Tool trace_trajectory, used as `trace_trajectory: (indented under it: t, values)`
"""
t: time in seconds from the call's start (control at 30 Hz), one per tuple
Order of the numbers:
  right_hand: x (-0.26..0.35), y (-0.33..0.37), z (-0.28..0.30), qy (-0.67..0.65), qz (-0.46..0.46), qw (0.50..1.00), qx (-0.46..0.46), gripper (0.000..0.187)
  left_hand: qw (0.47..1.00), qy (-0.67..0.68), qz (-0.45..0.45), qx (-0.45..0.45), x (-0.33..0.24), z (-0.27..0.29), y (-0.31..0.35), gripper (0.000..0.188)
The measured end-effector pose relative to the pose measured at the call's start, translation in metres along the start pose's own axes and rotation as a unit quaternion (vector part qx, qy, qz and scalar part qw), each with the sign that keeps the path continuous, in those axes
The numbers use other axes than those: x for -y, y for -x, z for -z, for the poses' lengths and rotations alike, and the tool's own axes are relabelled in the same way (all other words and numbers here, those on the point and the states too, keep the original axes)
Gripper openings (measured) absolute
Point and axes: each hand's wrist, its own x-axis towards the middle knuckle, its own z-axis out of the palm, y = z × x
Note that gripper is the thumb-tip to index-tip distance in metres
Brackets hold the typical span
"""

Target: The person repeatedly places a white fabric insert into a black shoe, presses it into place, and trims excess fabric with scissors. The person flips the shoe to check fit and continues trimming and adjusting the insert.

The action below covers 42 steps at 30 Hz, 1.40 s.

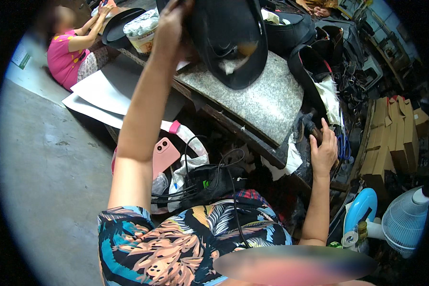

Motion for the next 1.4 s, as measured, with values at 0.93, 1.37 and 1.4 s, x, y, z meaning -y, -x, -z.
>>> trace_trajectory:
  t: [0.93, 1.37, 1.4]
  values:
    - [-0.017, -0.101, -0.012, -0.091, 0.025, 0.995, -0.025, 0.076, 0.648, -0.566, -0.508, -0.041, 0.036, 0.021, -0.135, 0.073]
    - [0.094, -0.072, -0.005, 0.017, 0.275, 0.955, -0.114, 0.054, 0.682, -0.398, -0.556, 0.259, 0.069, -0.053, 0.043, 0.049]
    - [0.102, -0.061, -0.010, -0.018, 0.276, 0.956, -0.098, 0.052, 0.678, -0.434, -0.515, 0.294, 0.073, -0.048, 0.050, 0.051]
